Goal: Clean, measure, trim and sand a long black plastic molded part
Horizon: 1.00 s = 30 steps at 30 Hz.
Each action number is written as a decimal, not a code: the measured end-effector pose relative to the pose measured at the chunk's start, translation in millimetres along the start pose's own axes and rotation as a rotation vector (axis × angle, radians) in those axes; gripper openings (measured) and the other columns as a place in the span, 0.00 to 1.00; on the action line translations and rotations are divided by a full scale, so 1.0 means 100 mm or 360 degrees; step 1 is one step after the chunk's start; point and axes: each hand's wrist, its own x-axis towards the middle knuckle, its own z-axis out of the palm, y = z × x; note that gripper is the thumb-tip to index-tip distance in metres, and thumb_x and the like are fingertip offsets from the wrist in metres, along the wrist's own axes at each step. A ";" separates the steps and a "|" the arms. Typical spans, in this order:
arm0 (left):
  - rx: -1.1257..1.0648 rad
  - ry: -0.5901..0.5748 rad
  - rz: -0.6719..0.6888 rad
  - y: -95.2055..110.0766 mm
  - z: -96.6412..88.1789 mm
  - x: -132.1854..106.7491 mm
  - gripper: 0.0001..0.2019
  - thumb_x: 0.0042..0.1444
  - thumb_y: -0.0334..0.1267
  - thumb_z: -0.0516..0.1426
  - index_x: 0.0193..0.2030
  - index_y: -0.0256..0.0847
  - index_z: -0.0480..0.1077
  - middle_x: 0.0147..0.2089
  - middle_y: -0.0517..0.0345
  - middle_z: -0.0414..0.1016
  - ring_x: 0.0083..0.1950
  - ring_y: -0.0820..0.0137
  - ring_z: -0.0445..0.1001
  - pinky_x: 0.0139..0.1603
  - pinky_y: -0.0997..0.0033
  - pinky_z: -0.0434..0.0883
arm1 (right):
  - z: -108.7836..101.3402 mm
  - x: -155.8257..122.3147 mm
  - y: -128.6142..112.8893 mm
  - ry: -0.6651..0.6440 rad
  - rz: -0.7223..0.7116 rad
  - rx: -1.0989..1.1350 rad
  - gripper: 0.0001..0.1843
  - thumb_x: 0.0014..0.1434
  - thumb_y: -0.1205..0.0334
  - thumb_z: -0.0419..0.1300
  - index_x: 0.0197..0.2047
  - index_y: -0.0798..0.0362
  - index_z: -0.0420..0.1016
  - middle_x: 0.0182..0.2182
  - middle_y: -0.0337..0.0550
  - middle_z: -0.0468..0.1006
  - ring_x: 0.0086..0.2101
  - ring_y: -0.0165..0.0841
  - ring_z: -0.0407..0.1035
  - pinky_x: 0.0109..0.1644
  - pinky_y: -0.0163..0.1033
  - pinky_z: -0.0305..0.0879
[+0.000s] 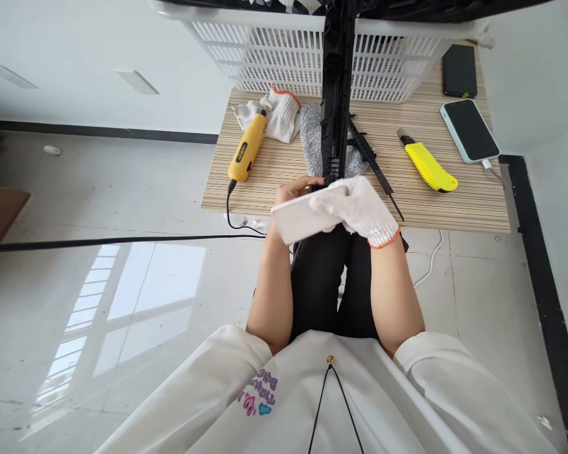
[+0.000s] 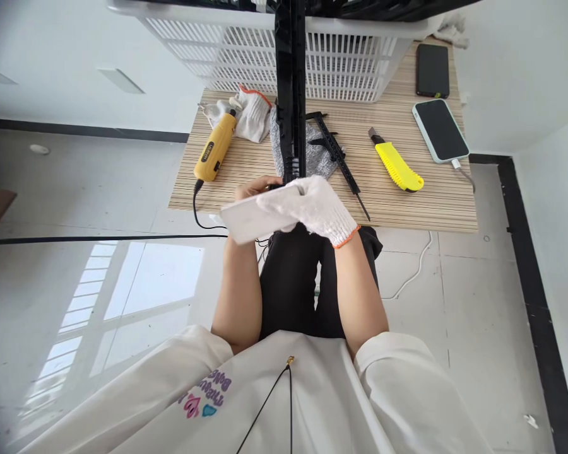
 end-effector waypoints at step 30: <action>0.0066 0.0219 0.0062 0.13 0.05 0.01 0.20 0.45 0.53 0.69 0.39 0.42 0.79 0.36 0.55 0.80 0.40 0.62 0.80 0.41 0.64 0.78 | -0.02 0.06 0.09 0.0059 0.0063 0.0376 0.22 0.49 0.50 0.71 0.24 0.53 0.63 0.20 0.32 0.60 0.22 0.23 0.52 0.25 0.31 0.55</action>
